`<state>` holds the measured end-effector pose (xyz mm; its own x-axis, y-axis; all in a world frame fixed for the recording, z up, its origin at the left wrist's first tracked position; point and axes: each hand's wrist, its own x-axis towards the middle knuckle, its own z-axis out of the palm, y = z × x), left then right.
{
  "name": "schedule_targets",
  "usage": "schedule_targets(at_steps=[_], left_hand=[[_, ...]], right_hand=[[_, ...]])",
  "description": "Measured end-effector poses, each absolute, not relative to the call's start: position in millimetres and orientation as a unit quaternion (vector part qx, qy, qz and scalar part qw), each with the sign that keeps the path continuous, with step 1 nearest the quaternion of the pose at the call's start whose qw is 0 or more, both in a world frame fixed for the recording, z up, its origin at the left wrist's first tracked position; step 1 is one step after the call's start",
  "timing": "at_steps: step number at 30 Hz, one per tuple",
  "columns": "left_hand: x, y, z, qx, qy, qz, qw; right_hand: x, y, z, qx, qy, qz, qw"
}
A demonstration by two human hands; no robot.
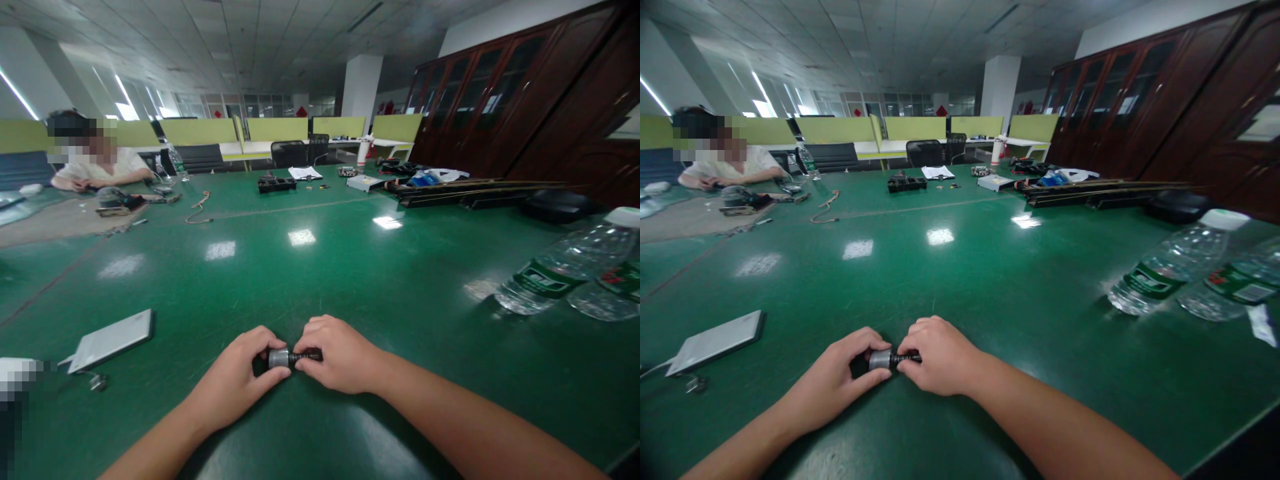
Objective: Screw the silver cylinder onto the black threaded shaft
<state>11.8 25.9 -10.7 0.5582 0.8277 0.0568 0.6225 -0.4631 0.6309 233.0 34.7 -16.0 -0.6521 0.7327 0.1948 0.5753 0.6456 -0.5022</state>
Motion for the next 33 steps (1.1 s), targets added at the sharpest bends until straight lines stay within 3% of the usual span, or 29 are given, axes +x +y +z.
schedule_targets(at_steps=[33], left_hand=[[10,25,-11,0.842,0.425,0.178,0.28]], right_hand=[[265,38,8,-0.44,-0.861,0.231,0.109]])
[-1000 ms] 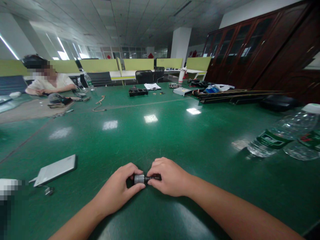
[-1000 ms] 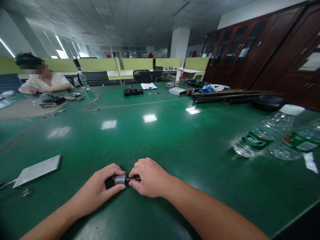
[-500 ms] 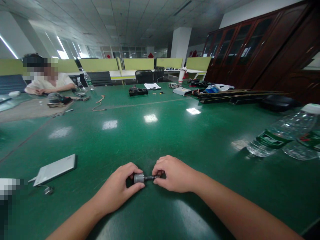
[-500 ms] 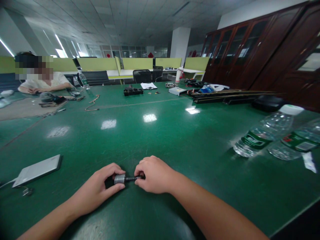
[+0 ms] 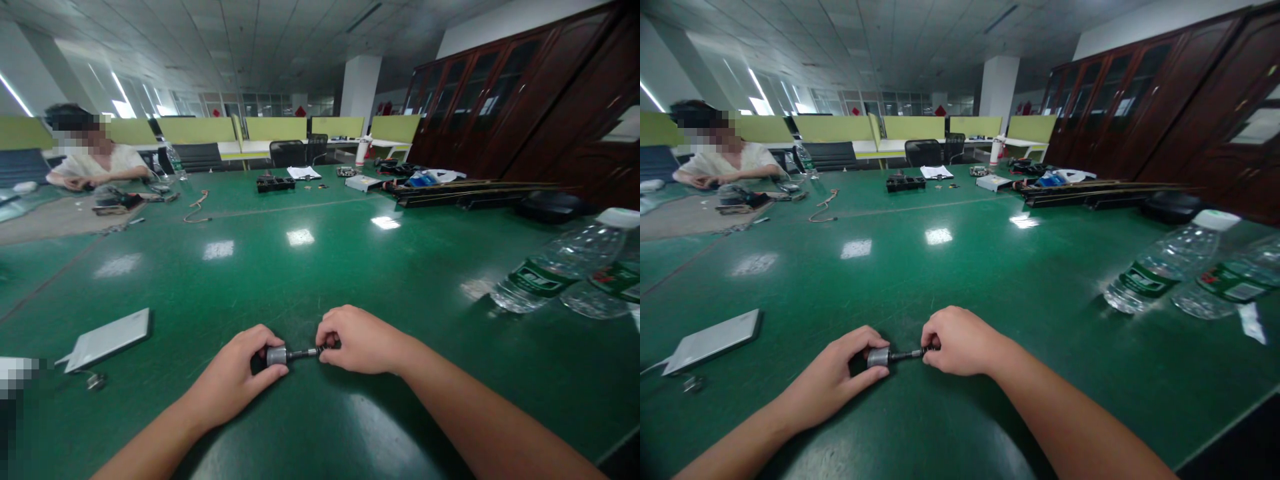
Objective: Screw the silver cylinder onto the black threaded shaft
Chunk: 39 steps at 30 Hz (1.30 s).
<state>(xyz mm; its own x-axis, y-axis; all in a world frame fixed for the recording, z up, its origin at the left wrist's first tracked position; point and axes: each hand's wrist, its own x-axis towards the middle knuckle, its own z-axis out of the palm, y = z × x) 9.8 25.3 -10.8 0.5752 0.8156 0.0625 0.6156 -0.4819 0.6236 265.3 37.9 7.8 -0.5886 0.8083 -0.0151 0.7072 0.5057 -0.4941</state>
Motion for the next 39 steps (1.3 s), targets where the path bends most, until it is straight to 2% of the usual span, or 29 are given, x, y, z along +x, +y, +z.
schedule_targets(at_steps=[8,17,39], left_hand=[[10,25,-10,0.841,0.426,0.177,0.283],[9,27,-14,0.84,0.418,0.199,0.285],[10,29,-16,0.839,0.417,0.2,0.287]], right_hand=[[262,39,5,-0.427,-0.864,0.238,0.123],[234,30,-13,-0.404,-0.854,0.256,0.204],[231,30,-23,-0.386,-0.874,0.204,0.216]])
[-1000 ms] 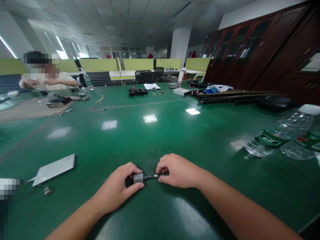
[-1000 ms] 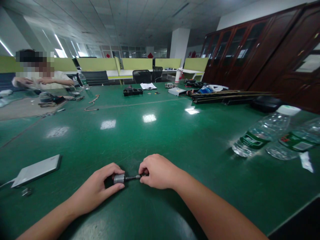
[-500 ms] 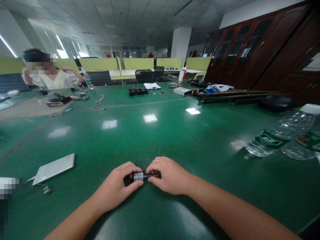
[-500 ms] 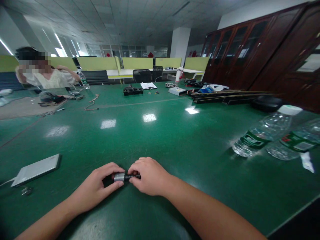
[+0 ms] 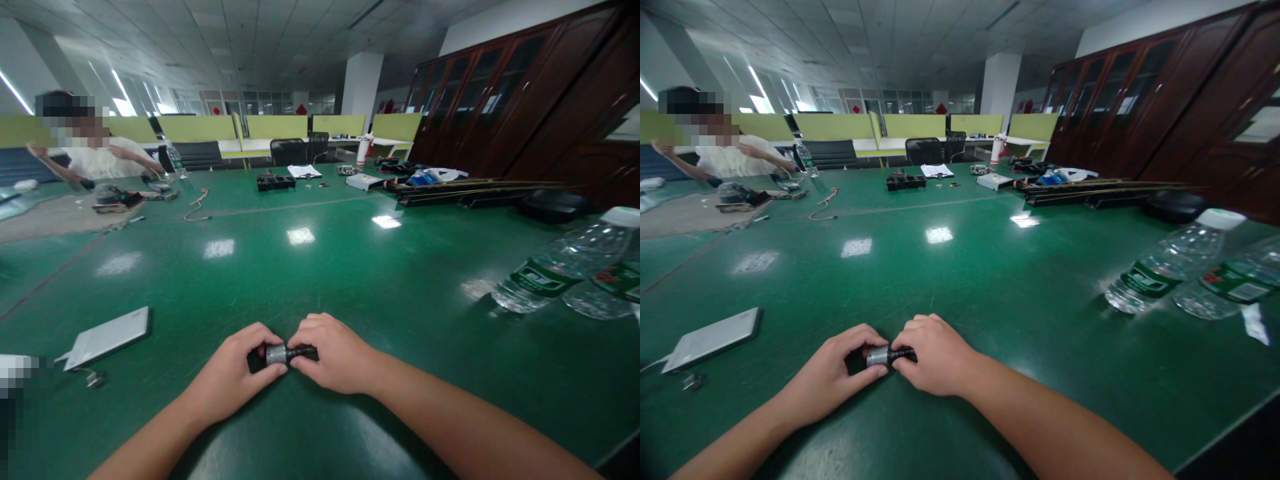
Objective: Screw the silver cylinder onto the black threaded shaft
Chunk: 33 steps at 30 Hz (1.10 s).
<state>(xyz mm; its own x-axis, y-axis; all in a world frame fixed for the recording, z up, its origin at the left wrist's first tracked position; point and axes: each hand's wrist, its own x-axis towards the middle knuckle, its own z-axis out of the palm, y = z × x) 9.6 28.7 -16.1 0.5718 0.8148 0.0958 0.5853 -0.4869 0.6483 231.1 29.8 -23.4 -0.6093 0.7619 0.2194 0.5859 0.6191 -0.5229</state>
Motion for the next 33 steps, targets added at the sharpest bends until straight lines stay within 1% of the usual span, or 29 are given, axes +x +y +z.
schedule_targets(at_steps=[7,13,24,33], left_hand=[[11.0,27.9,-15.9,0.837,0.426,0.19,0.285],[11.1,26.4,-17.1,0.837,0.427,0.187,0.286],[12.6,26.4,-14.3,0.839,0.425,0.19,0.282],[11.8,25.4,-13.5,0.839,0.423,0.188,0.286]], right_hand=[[230.9,31.0,-25.1,-0.379,-0.877,0.195,0.22],[230.3,30.8,-22.9,-0.371,-0.888,0.159,0.22],[231.1,31.5,-20.4,-0.362,-0.898,0.155,0.196],[233.5,31.1,-17.7,-0.359,-0.898,0.16,0.198]])
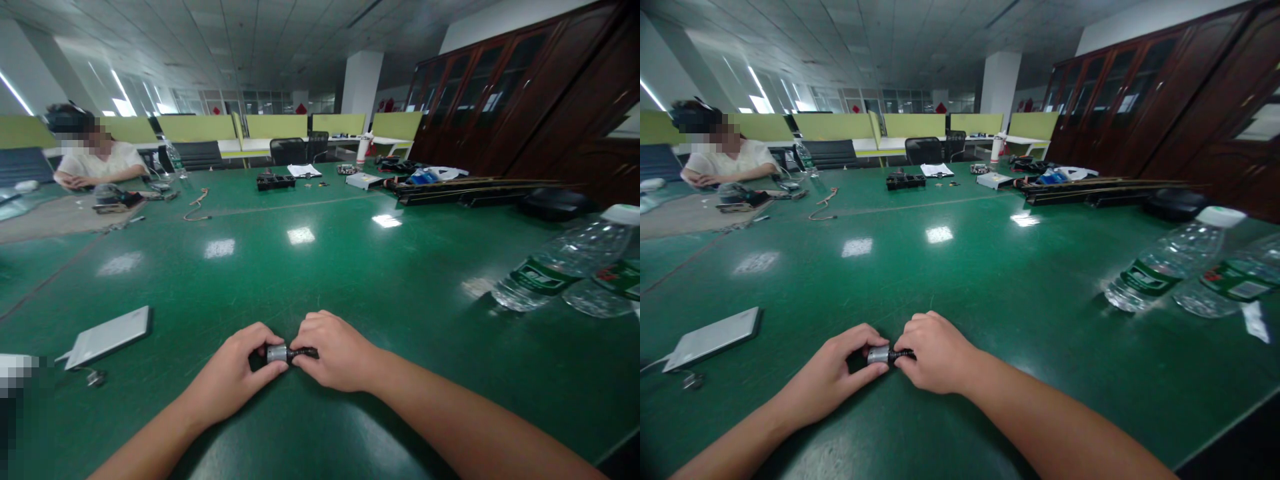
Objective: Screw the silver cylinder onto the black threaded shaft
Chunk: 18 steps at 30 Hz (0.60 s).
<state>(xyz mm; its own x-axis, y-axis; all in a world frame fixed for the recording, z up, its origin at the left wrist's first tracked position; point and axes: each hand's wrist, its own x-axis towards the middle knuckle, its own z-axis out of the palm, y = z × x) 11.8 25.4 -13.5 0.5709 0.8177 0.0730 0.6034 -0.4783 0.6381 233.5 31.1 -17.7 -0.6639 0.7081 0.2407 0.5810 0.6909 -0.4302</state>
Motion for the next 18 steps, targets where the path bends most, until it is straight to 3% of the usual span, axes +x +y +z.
schedule_targets(at_steps=[18], left_hand=[[11,27,-14,0.844,0.408,0.191,0.29]], right_hand=[[244,34,-10,-0.366,-0.897,0.183,0.163]])
